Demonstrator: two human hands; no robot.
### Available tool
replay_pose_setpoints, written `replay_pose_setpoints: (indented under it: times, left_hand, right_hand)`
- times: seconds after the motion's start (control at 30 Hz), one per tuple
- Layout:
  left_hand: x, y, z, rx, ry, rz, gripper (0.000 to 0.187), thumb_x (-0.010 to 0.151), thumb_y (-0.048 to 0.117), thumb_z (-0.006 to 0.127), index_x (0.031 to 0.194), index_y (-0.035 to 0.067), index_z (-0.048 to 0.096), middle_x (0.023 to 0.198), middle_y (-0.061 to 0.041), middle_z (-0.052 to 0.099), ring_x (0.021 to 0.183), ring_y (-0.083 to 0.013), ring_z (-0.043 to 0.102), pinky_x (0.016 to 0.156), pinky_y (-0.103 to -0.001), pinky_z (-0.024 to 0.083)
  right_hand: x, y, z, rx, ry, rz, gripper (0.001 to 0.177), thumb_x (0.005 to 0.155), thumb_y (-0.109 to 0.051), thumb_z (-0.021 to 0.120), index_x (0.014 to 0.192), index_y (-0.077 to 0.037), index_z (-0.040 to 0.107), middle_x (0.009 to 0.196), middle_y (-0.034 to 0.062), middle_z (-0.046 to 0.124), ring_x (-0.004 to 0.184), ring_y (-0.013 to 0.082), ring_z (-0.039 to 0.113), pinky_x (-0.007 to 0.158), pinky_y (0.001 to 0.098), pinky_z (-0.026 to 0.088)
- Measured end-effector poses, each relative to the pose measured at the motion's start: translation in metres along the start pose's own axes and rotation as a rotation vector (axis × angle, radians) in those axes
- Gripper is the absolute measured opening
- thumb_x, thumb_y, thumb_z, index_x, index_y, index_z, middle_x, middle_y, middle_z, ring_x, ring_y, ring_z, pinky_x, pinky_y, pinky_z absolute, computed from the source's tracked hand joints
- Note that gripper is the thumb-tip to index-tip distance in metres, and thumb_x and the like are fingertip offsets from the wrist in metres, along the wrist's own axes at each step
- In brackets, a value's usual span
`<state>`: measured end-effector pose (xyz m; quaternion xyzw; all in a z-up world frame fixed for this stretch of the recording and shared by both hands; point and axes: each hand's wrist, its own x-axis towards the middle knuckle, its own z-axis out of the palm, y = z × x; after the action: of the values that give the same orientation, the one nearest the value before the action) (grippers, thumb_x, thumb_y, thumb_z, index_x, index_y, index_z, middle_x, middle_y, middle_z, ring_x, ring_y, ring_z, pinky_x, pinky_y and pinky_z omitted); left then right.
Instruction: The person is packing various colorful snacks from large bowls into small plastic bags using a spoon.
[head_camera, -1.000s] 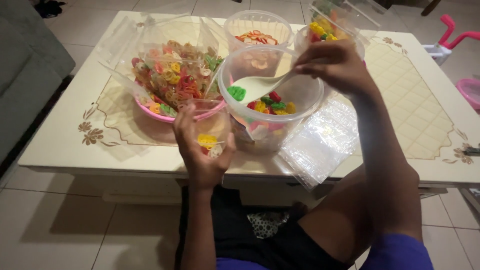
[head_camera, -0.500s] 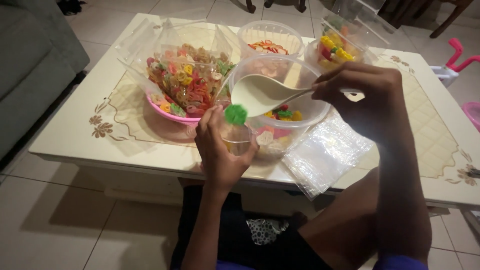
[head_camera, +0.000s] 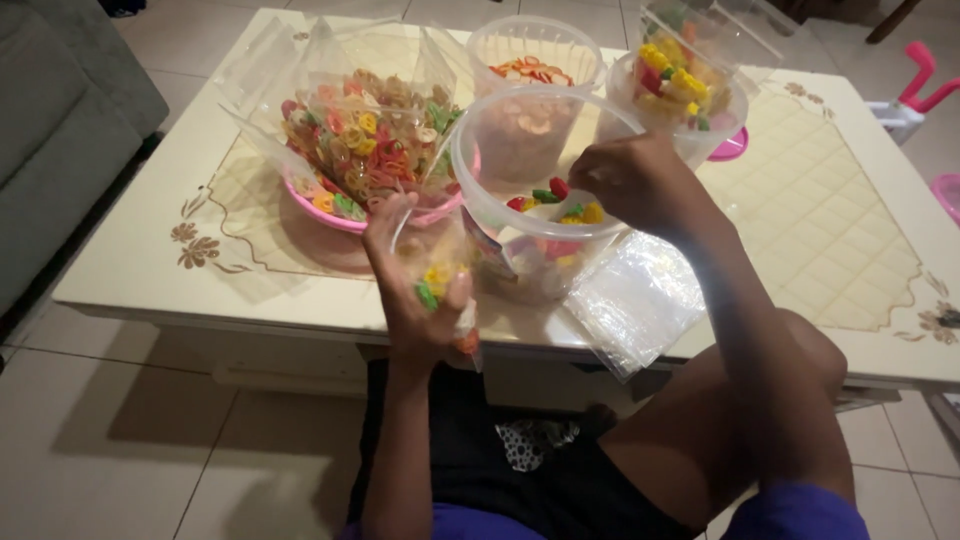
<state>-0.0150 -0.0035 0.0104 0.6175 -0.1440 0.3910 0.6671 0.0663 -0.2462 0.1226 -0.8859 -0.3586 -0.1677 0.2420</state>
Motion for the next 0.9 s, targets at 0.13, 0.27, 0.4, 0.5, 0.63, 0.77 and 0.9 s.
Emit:
replay_pose_setpoints:
  times: [0.13,0.27,0.4,0.5,0.63,0.77,0.9]
  left_hand:
    - [0.007,-0.070,-0.023,-0.631,-0.183,-0.031,0.105,0.077,0.044,0.083,0.158,0.013,0.024,0.155,-0.021,0.040,0.135,-0.0316,0.052,0.111,-0.052,0.051]
    - [0.004,-0.007,-0.022,-1.083,-0.171,-0.259,0.106,0.075,0.053,0.076,0.159,0.009,0.027,0.151,-0.025,0.050,0.130,-0.0319,0.057,0.114,-0.061,0.043]
    - [0.010,0.031,-0.017,-1.256,-0.137,-0.316,0.097,0.078,0.049,0.070,0.156,0.006,0.031,0.149,-0.028,0.049,0.131,-0.0359,0.054,0.115,-0.063,0.039]
    - [0.009,0.037,-0.009,-1.513,-0.094,-0.386,0.086,0.081,0.043,0.062,0.152,0.002,0.037,0.146,-0.032,0.047,0.133,-0.0418,0.050,0.116,-0.066,0.033]
    - [-0.002,0.023,-0.003,-1.322,-0.112,-0.433,0.058,0.091,0.035,0.056,0.140,0.007,0.042,0.133,-0.019,0.053,0.125,-0.0326,0.054,0.117,-0.065,0.033]
    - [0.011,0.054,-0.010,-0.406,-0.543,-0.419,0.025,0.090,0.017,0.079,0.097,-0.001,0.063,0.068,-0.011,0.067,0.064,-0.0188,0.064,0.053,-0.032,0.055]
    - [0.000,0.024,0.007,-0.567,-0.558,-0.543,0.013,0.094,0.007,0.072,0.090,-0.005,0.068,0.062,-0.011,0.062,0.055,-0.0134,0.058,0.049,-0.026,0.050]
  right_hand:
    - [-0.008,0.002,0.009,-0.151,0.179,-0.146,0.007,0.091,0.000,0.072,0.097,-0.002,0.073,0.100,0.0211,0.072,0.090,0.0445,0.069,0.074,0.0517,0.055]
    - [-0.043,-0.044,0.034,-0.102,0.409,-0.161,0.008,0.093,-0.012,0.077,0.100,-0.012,0.076,0.107,0.0045,0.074,0.096,0.0276,0.071,0.081,0.0385,0.058]
    - [-0.075,-0.101,0.052,0.229,0.294,0.015,0.014,0.091,-0.019,0.072,0.100,-0.008,0.075,0.102,0.0085,0.075,0.089,0.0277,0.072,0.077,0.0374,0.059]
    - [-0.087,-0.112,0.067,0.834,-0.241,0.558,0.074,0.080,-0.037,0.079,0.141,-0.004,0.055,0.128,0.0262,0.067,0.115,0.0430,0.065,0.093,0.0594,0.055]
    - [-0.112,-0.097,0.096,1.077,-0.178,0.572,0.052,0.068,-0.011,0.091,0.116,-0.002,0.072,0.104,0.0113,0.077,0.093,0.0214,0.070,0.084,0.0414,0.061]
    - [-0.108,-0.101,0.095,1.070,0.207,0.574,0.056,0.068,-0.006,0.091,0.118,0.000,0.066,0.100,0.0110,0.071,0.095,0.0209,0.065,0.088,0.0394,0.055]
    - [-0.112,-0.100,0.078,0.989,0.230,0.557,0.057,0.069,-0.013,0.092,0.118,-0.001,0.067,0.102,0.0125,0.071,0.097,0.0210,0.065,0.091,0.0397,0.054]
